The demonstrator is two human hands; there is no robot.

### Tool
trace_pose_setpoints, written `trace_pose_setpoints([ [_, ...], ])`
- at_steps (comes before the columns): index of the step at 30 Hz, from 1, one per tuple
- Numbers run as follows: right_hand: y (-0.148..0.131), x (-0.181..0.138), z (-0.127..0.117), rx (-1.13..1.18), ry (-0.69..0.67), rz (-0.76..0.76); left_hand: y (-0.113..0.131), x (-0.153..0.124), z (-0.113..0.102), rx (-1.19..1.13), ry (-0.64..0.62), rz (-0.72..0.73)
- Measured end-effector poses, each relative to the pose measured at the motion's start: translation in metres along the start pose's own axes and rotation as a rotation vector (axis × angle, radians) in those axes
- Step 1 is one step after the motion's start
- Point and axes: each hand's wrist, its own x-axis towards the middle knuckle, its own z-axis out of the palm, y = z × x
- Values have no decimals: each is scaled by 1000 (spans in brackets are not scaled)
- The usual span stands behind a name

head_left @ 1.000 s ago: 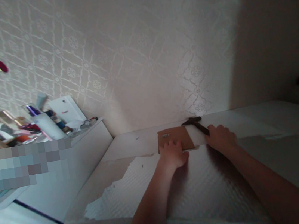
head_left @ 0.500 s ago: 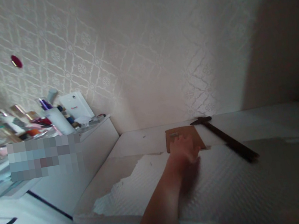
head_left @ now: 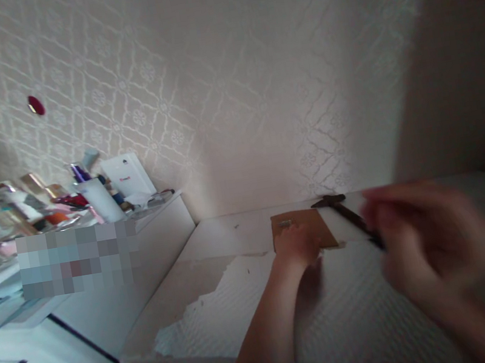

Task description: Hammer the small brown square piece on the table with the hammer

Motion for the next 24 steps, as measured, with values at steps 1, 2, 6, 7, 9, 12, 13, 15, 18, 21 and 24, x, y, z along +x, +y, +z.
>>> trace_pose_setpoints([
  [1, 7, 10, 13, -23, 72, -32, -1, 1, 0, 3, 2, -26],
  [2, 17, 18, 29, -77, 10, -49, -3, 2, 0, 3, 16, -50],
  [6, 73, 28, 86, -347, -446, -22, -8, 6, 0, -25, 90, -140],
  [7, 84, 26, 94, -358, -486, -29, -8, 7, 1, -39, 104, -161],
  [9, 98, 20, 103, -356, -519, -64, -7, 12, 4, -78, 188, -199],
  [12, 103, 16, 105, -360, -489, -84, -9, 24, 12, -160, 433, -236],
  [13, 102, 17, 104, -364, -477, -84, -13, 30, 16, -185, 493, -254],
  [15, 100, 19, 104, -376, -467, -85, -26, 40, 21, -209, 536, -313],
  [18, 97, 20, 105, -412, -469, -84, -65, 50, 25, -138, 510, -396],
  [21, 96, 18, 106, -439, -472, -77, -115, 52, 24, -14, 474, -515],
  [24, 95, 16, 107, -445, -462, -66, -155, 49, 23, 15, 294, -572],
])
